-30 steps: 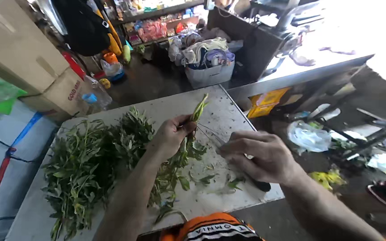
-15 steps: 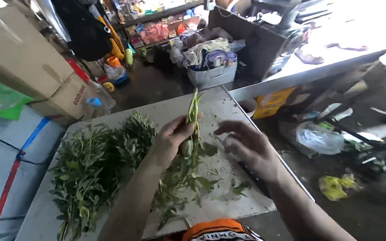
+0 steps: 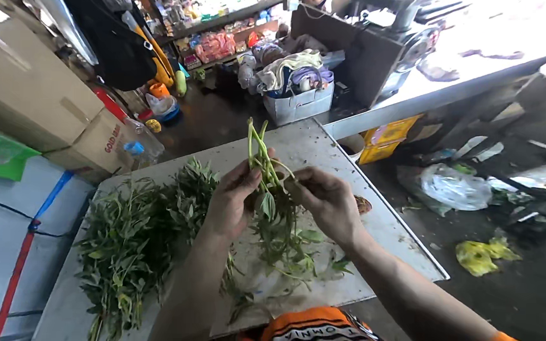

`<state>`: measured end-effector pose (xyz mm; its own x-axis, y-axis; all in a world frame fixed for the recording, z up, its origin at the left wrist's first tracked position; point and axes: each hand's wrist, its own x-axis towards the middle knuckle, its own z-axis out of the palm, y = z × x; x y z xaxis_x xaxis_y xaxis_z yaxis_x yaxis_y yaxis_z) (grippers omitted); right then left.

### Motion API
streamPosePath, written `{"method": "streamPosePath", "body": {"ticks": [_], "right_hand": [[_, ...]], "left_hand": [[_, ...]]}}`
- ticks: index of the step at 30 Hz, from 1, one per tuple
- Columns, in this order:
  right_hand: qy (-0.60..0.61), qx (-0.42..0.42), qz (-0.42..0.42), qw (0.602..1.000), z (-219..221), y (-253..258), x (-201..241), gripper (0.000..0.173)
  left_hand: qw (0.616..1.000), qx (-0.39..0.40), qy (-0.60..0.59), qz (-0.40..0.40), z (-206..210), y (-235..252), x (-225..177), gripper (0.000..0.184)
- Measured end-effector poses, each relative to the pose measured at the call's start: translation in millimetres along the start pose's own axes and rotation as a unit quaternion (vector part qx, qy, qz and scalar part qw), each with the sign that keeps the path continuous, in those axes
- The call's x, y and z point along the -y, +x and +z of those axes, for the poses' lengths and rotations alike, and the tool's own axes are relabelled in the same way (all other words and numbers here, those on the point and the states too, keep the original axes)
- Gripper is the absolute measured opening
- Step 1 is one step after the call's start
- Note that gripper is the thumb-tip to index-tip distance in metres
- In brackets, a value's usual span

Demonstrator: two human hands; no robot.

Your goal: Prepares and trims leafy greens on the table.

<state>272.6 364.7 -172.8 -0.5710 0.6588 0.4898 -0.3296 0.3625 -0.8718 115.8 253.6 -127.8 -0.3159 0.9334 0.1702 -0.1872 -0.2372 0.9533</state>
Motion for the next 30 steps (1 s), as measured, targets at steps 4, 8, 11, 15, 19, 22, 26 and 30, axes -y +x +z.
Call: {"method": "streamPosePath", "body": {"ticks": [4, 8, 11, 15, 19, 22, 26, 30], "right_hand": [[0.1, -0.023, 0.041, 0.994, -6, -1, -1, 0.005], [0.065, -0.011, 0.015, 0.998, -6, -2, -5, 0.008], [0.035, 0.002, 0.042, 0.998, -6, 0, -3, 0.014], [0.049, 0.002, 0.06, 0.997, -4, 0, -2, 0.013], [0.002, -0.003, -0.023, 1.0, 3, -4, -3, 0.013], [-0.094, -0.016, -0.054, 0.994, 8, -6, -4, 0.017], [-0.141, -0.026, -0.057, 0.988, 9, -6, -5, 0.017], [-0.145, -0.034, -0.091, 0.985, 11, -7, -7, 0.017]], "left_hand": [[0.999, -0.025, -0.037, -0.002, -4, -2, 2, 0.035], [0.998, -0.038, -0.048, 0.006, 0, -1, 6, 0.033], [0.999, -0.049, -0.002, 0.002, 2, 0, 8, 0.03], [0.997, -0.063, 0.032, 0.009, 2, -1, 11, 0.027], [0.995, -0.078, 0.051, 0.023, 4, -1, 16, 0.023], [0.992, -0.093, 0.076, 0.023, 7, -2, 19, 0.023], [0.99, -0.1, 0.09, 0.039, 7, -3, 22, 0.02], [0.99, -0.083, 0.084, 0.072, 4, -3, 24, 0.022]]}}
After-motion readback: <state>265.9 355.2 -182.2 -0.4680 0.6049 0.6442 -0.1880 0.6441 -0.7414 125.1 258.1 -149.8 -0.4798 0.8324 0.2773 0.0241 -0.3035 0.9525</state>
